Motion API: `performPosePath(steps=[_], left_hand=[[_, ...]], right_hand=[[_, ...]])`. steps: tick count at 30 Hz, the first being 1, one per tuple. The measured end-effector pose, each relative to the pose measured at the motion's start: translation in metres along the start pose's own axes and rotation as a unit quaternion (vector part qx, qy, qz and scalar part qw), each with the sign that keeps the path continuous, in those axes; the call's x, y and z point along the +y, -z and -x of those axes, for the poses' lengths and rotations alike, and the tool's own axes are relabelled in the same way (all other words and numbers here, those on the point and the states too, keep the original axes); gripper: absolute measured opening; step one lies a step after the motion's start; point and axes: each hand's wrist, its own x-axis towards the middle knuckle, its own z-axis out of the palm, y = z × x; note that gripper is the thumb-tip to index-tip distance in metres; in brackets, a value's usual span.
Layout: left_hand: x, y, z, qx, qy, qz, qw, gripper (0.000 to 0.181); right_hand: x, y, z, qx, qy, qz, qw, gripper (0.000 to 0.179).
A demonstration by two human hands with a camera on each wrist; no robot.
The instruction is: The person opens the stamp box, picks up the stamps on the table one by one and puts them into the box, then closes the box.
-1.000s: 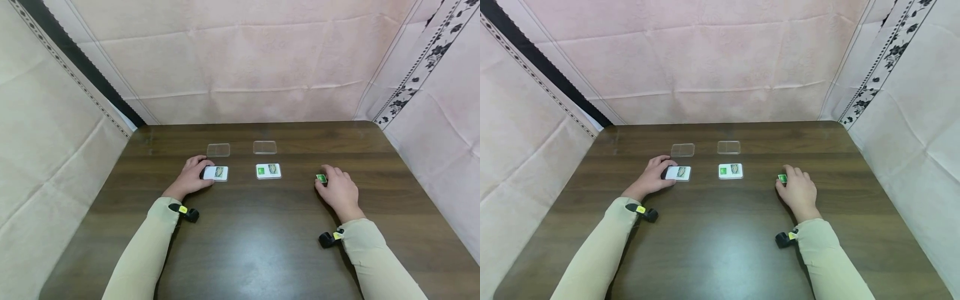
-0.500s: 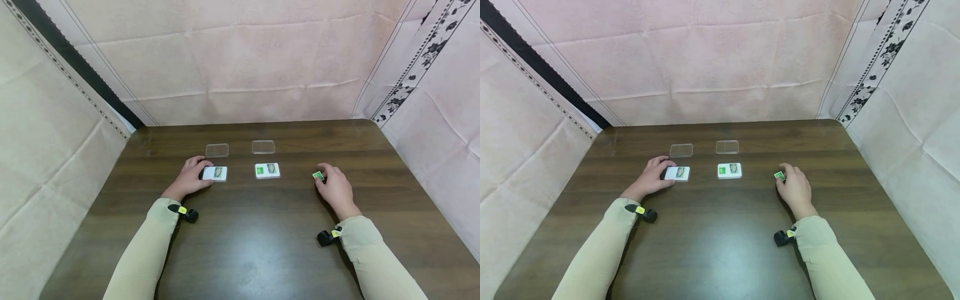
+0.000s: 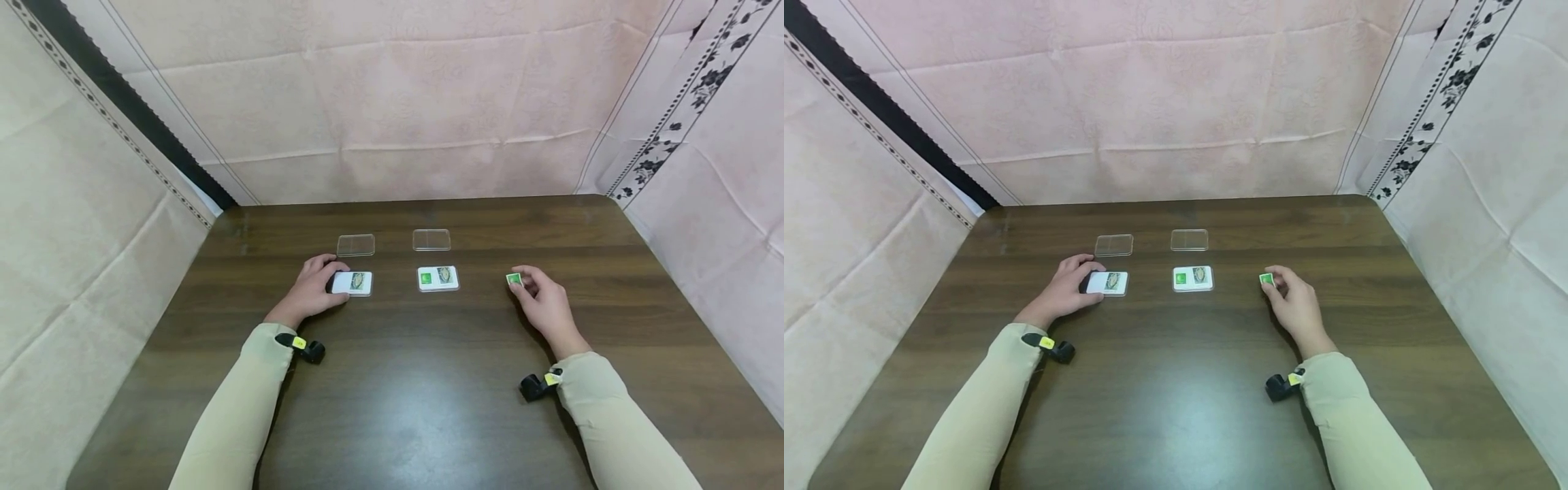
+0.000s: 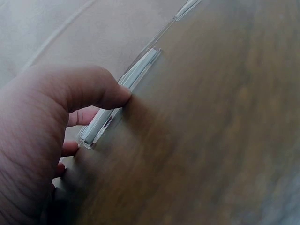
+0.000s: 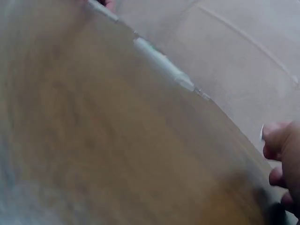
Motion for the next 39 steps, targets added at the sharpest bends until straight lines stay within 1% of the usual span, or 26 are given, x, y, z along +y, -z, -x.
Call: performPosePath(steps=[4, 9, 14, 16, 21, 24, 27, 31, 35, 39], left_hand=[[0.001, 0.0, 0.001, 0.0, 0.002, 0.001, 1.0, 0.051], [0.002, 0.0, 0.001, -0.002, 0.001, 0.003, 1.0, 0.051], [0.002, 0.002, 0.002, -0.002, 0.002, 0.003, 1.0, 0.051], [0.002, 0.002, 0.002, -0.001, 0.003, 0.003, 1.0, 0.051], [0.002, 0.002, 0.002, -0.001, 0.005, 0.005, 1.0, 0.052], [0.002, 0.002, 0.002, 0.001, 0.0, 0.007, 1.0, 0.053], [0.0, 0.002, 0.002, 0.0, -0.006, 0.011, 0.9999, 0.054], [-0.005, 0.003, 0.001, -0.002, -0.013, 0.015, 0.9998, 0.057], [-0.009, 0.005, 0.002, -0.001, -0.015, 0.015, 0.9998, 0.059], [-0.011, 0.005, 0.004, -0.002, -0.013, 0.016, 0.9998, 0.059]], right_hand=[[-0.007, -0.006, -0.001, 0.014, 0.016, -0.029, 0.9994, 0.028], [-0.022, -0.021, -0.002, 0.03, 0.04, -0.074, 0.996, 0.027], [-0.046, -0.043, 0.001, 0.046, 0.07, -0.124, 0.9888, 0.026], [-0.057, -0.053, 0.002, 0.046, 0.083, -0.139, 0.9857, 0.026], [-0.083, -0.077, 0.006, 0.041, 0.123, -0.166, 0.9775, 0.025], [-0.097, -0.093, 0.006, 0.043, 0.138, -0.175, 0.9738, 0.024], [-0.112, -0.108, 0.005, 0.037, 0.141, -0.173, 0.974, 0.024], [-0.132, -0.126, 0.002, 0.019, 0.136, -0.157, 0.9779, 0.023], [-0.148, -0.143, -0.003, 0.006, 0.128, -0.14, 0.9819, 0.021], [-0.16, -0.158, -0.009, -0.002, 0.111, -0.141, 0.9838, 0.02]])
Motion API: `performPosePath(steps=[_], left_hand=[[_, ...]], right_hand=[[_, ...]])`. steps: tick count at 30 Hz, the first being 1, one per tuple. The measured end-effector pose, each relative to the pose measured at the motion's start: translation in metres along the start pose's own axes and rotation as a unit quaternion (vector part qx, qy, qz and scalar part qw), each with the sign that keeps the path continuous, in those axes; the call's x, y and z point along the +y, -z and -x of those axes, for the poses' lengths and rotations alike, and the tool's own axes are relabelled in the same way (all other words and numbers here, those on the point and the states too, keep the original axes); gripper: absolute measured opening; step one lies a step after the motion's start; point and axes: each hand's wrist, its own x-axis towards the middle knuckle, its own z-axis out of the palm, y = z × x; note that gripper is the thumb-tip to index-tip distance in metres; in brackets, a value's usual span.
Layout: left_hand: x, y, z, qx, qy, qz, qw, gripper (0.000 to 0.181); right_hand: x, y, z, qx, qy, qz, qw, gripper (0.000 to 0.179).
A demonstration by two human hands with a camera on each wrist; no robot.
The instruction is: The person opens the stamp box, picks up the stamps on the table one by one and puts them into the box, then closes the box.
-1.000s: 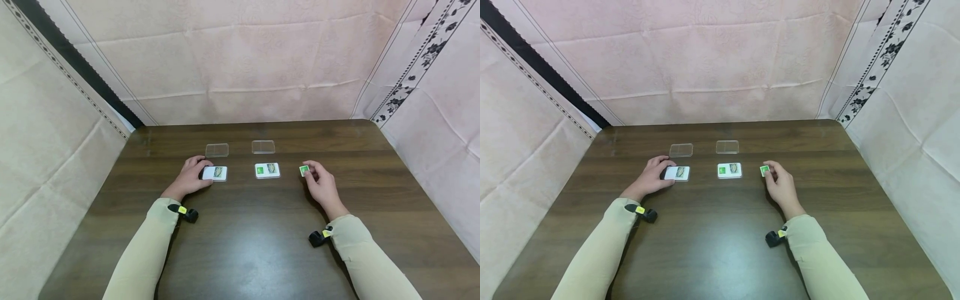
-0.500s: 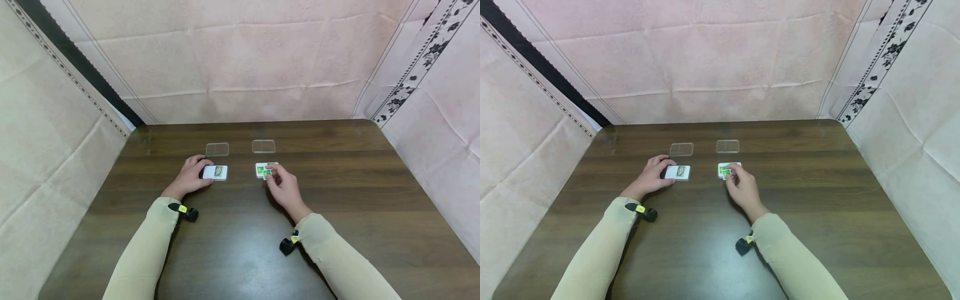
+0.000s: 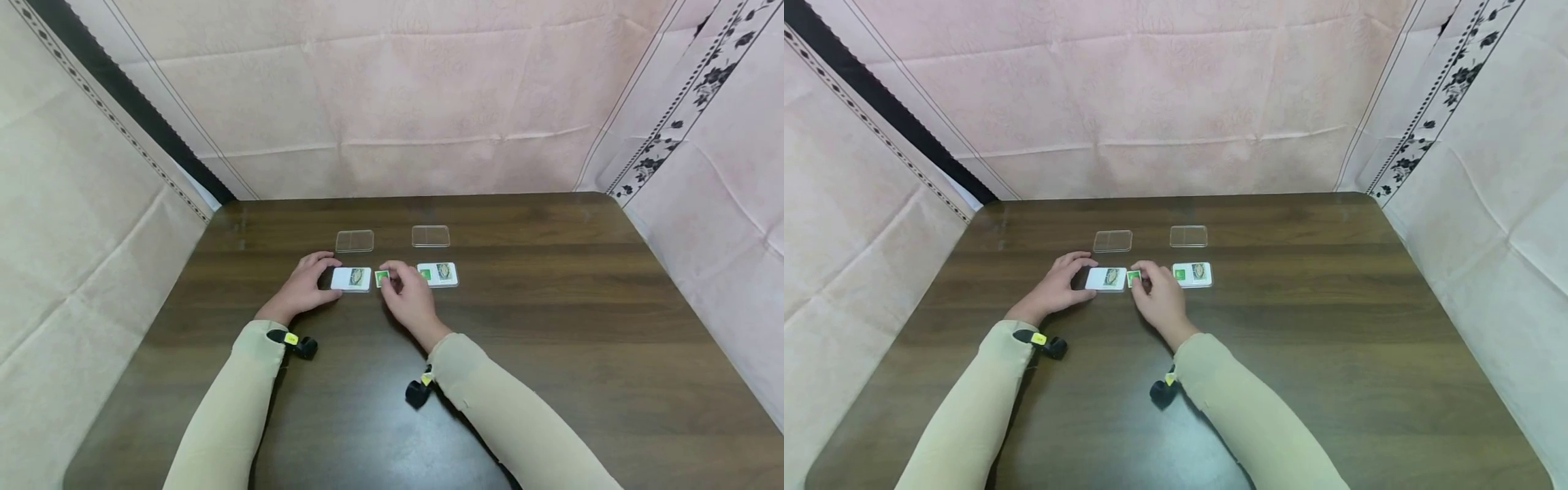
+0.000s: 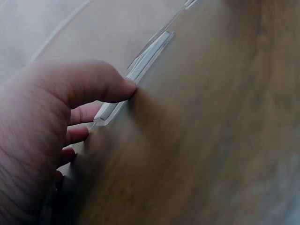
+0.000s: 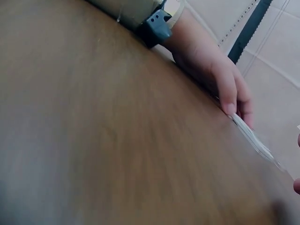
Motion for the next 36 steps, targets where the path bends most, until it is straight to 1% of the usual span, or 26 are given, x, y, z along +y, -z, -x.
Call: performPosePath(steps=[5, 9, 13, 16, 19, 22, 26, 29, 32, 36], left_hand=[[-0.002, 0.002, 0.0, -0.005, -0.003, -0.004, 1.0, 0.06], [-0.006, 0.006, 0.003, -0.004, -0.001, -0.017, 0.9998, 0.057], [-0.009, 0.009, 0.004, -0.003, 0.001, -0.019, 0.9998, 0.056], [-0.009, 0.01, 0.004, -0.006, -0.001, -0.021, 0.9998, 0.057], [-0.01, 0.01, 0.004, -0.006, -0.001, -0.021, 0.9998, 0.056], [-0.01, 0.01, 0.004, -0.004, -0.001, -0.018, 0.9998, 0.055], [-0.011, 0.01, 0.005, -0.004, 0.0, -0.017, 0.9999, 0.056], [-0.011, 0.01, 0.006, -0.006, 0.006, -0.017, 0.9998, 0.057], [-0.01, 0.009, 0.006, -0.007, 0.01, -0.016, 0.9998, 0.057], [-0.008, 0.01, 0.005, -0.004, 0.01, -0.012, 0.9999, 0.056]], right_hand=[[-0.006, -0.02, -0.009, 0.006, -0.023, -0.004, 0.9997, 0.017], [-0.011, -0.035, -0.016, 0.013, -0.025, 0.0, 0.9996, 0.014], [-0.015, -0.048, -0.023, 0.011, -0.033, 0.02, 0.9992, 0.012], [-0.018, -0.056, -0.027, 0.0, -0.036, 0.042, 0.9985, 0.012], [-0.02, -0.063, -0.031, -0.014, -0.026, 0.065, 0.9974, 0.012], [-0.022, -0.069, -0.034, -0.028, -0.004, 0.094, 0.9952, 0.012], [-0.023, -0.075, -0.036, -0.044, 0.018, 0.139, 0.9892, 0.012], [-0.024, -0.079, -0.036, -0.048, 0.025, 0.169, 0.9842, 0.012], [-0.024, -0.08, -0.036, -0.044, 0.031, 0.188, 0.9806, 0.012], [-0.024, -0.08, -0.038, -0.044, 0.026, 0.206, 0.9772, 0.013]])
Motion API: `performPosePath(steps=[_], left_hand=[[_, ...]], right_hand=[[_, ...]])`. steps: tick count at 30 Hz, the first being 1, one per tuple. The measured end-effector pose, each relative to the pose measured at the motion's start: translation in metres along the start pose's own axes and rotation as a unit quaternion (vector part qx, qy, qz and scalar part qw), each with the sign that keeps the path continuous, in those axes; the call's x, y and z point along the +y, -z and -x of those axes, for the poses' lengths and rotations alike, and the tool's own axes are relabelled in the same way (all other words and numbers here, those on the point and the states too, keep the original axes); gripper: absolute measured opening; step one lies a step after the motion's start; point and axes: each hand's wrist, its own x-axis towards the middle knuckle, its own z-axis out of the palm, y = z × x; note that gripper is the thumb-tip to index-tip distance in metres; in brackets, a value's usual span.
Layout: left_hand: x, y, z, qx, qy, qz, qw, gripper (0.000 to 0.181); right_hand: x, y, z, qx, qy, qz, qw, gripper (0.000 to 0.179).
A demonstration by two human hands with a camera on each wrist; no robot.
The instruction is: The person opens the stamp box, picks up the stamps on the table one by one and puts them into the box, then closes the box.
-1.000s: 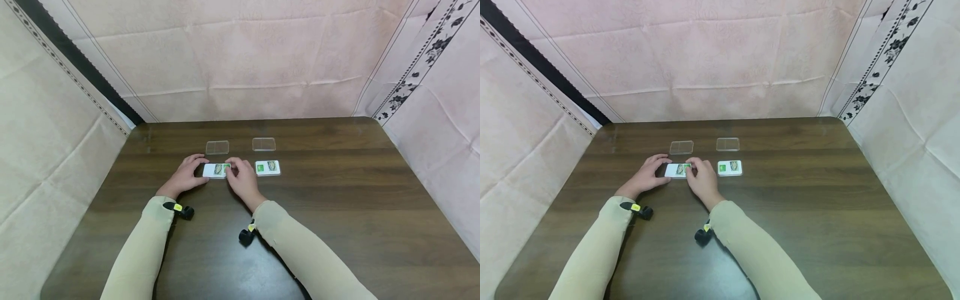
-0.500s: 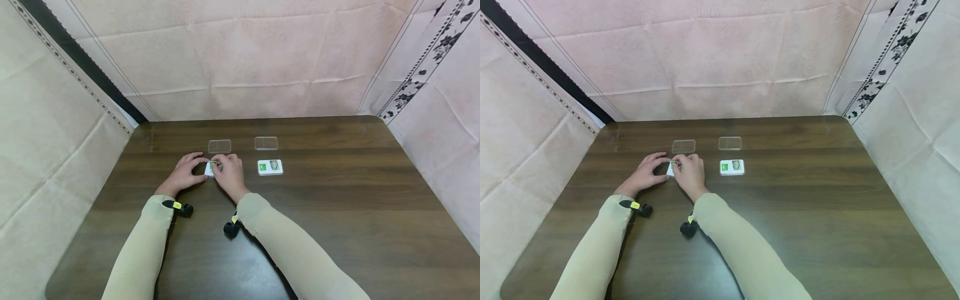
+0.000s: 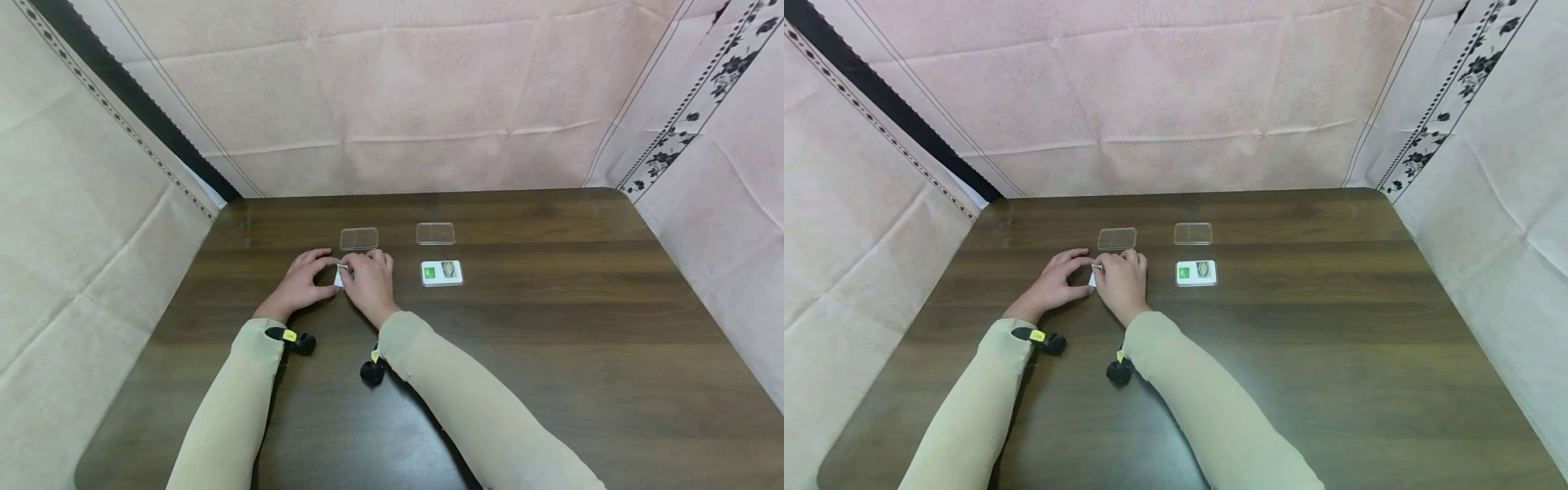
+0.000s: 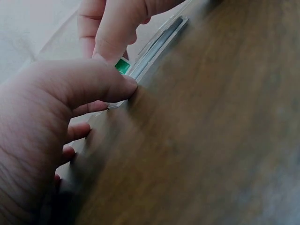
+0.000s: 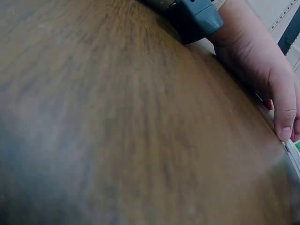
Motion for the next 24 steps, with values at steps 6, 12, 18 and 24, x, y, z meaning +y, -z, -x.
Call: performPosePath(steps=[6, 12, 18, 24], left_hand=[[0.0, -0.0011, -0.001, 0.002, -0.002, 0.001, 1.0, 0.056], [-0.0018, -0.0021, -0.0027, 0.003, 0.0, 0.001, 1.0, 0.055], [-0.004, -0.0023, -0.0021, 0.005, -0.005, -0.002, 1.0, 0.056], [-0.0051, -0.0027, -0.0023, 0.012, -0.014, -0.001, 0.9998, 0.055]], right_hand=[[0.0013, -0.0009, -0.0026, -0.02, -0.02, 0.011, 0.9995, 0.019], [0.0008, -0.0032, -0.005, -0.021, -0.02, 0.006, 0.9996, 0.019], [-0.0031, -0.0059, -0.0073, -0.024, -0.008, 0.02, 0.9995, 0.019], [-0.0026, -0.0091, -0.0078, -0.018, 0.012, 0.039, 0.999, 0.015]])
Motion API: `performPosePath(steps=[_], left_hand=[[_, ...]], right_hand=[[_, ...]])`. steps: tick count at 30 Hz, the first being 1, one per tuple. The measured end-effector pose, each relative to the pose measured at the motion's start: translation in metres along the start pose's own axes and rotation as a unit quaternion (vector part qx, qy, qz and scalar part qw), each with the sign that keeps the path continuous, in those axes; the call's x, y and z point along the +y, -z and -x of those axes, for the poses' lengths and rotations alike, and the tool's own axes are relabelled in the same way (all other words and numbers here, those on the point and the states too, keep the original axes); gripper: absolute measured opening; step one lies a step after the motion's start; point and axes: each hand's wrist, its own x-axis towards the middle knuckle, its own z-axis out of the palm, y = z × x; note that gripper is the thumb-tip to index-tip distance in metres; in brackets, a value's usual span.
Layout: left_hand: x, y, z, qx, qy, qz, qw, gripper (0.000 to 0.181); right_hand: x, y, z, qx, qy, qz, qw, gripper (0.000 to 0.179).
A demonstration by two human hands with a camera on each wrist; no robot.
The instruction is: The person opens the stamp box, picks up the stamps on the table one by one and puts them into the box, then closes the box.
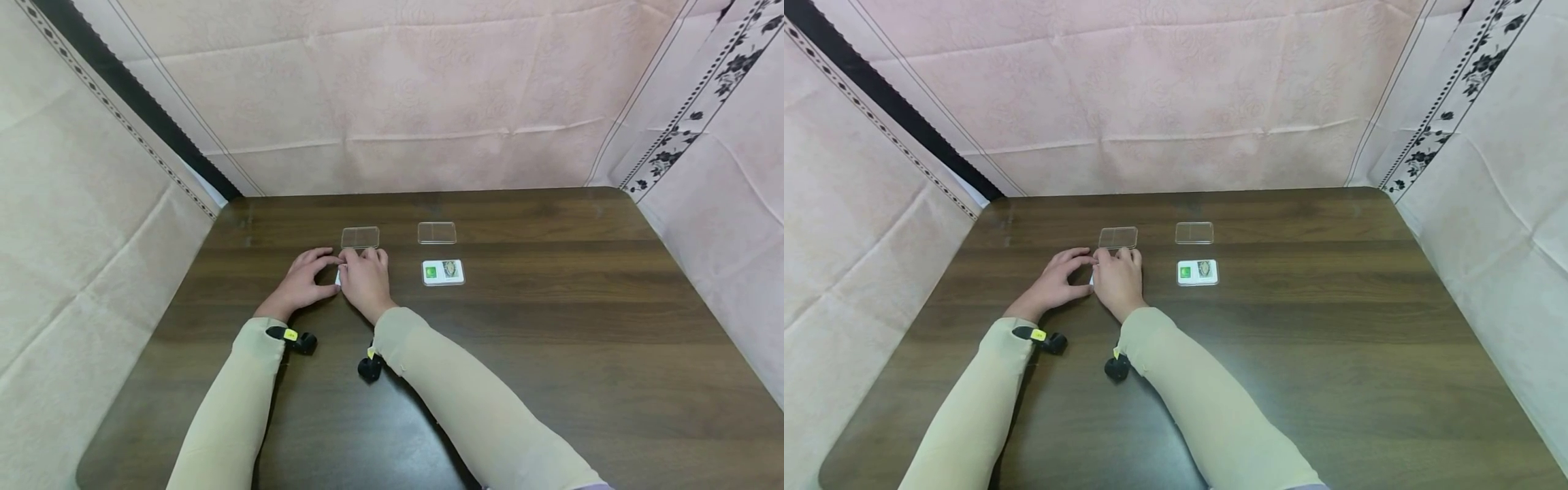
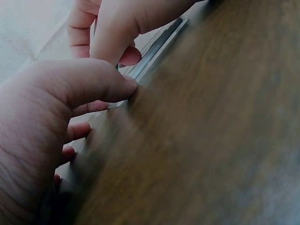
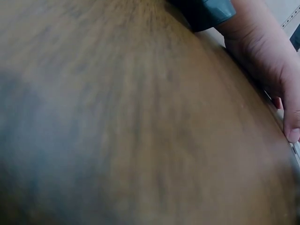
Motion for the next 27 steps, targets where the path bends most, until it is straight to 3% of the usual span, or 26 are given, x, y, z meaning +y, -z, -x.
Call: performPosePath(steps=[17, 27], left_hand=[[0.004, 0.0028, 0.0005, -0.006, 0.006, 0.007, 0.9999, 0.057], [0.003, 0.0024, 0.0, -0.005, -0.003, 0.002, 1.0, 0.054]], right_hand=[[0.0007, -0.0026, -0.0029, -0.023, -0.004, 0.007, 0.9997, 0.013], [0.0011, -0.0015, -0.004, -0.02, -0.035, 0.012, 0.9991, 0.028]])
